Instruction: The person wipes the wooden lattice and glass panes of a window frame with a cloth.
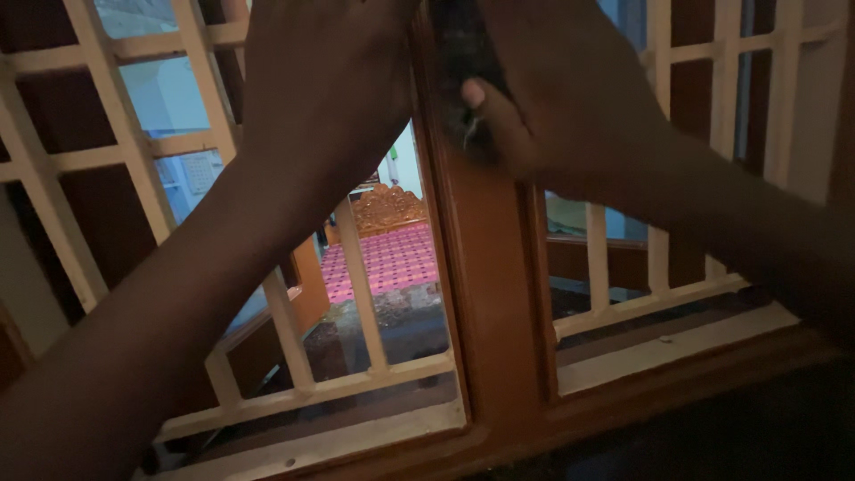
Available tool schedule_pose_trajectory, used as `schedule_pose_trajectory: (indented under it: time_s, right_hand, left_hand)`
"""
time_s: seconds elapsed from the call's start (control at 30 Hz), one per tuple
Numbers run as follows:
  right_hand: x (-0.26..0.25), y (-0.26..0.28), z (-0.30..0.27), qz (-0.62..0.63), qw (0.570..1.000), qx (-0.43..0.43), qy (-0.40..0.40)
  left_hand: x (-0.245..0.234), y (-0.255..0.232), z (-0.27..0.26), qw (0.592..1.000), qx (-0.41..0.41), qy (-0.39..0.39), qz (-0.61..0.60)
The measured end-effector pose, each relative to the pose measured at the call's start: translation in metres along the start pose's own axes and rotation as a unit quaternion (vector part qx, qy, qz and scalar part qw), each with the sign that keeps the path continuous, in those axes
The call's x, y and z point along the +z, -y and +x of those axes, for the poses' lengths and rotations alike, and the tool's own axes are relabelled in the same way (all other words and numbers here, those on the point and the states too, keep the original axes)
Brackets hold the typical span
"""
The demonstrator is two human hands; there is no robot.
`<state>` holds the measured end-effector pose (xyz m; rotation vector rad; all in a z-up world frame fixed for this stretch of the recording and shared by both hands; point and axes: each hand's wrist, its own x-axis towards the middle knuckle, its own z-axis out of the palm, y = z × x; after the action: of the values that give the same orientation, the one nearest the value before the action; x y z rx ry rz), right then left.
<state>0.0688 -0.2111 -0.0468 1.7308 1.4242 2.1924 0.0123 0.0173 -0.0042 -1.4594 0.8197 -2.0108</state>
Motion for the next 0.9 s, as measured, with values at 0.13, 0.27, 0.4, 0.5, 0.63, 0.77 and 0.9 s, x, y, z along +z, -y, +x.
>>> schedule_pose_trajectory:
  time_s: [0.13, 0.27, 0.4, 0.5, 0.63, 0.77, 0.9]
  right_hand:
    - [0.001, 0.004, -0.004, -0.026, 1.000, -0.003, 0.000]
    - [0.006, -0.006, -0.005, -0.042, 0.999, 0.001, 0.023]
    - [0.006, -0.015, -0.005, -0.062, 0.998, -0.026, 0.008]
    - [0.008, -0.020, -0.003, -0.040, 0.997, 0.030, 0.060]
    - [0.012, -0.023, -0.001, -0.013, 0.999, 0.033, 0.033]
    - [0.012, -0.021, -0.001, 0.000, 0.996, 0.065, 0.057]
    - [0.005, -0.006, -0.003, 0.005, 0.999, 0.044, 0.026]
  left_hand:
    - [0.005, 0.002, -0.005, 0.999, -0.005, 0.000, -0.037]
    - [0.010, 0.005, -0.011, 0.998, -0.019, 0.022, -0.047]
    - [0.008, 0.004, -0.010, 0.998, -0.022, 0.022, -0.051]
    - [0.003, 0.001, -0.005, 0.998, -0.005, -0.007, -0.064]
    - [0.000, -0.004, -0.001, 0.998, -0.017, 0.009, -0.054]
    - [-0.002, -0.006, 0.002, 0.991, -0.063, 0.076, -0.090]
    - [-0.002, -0.006, 0.004, 0.995, -0.053, 0.051, -0.064]
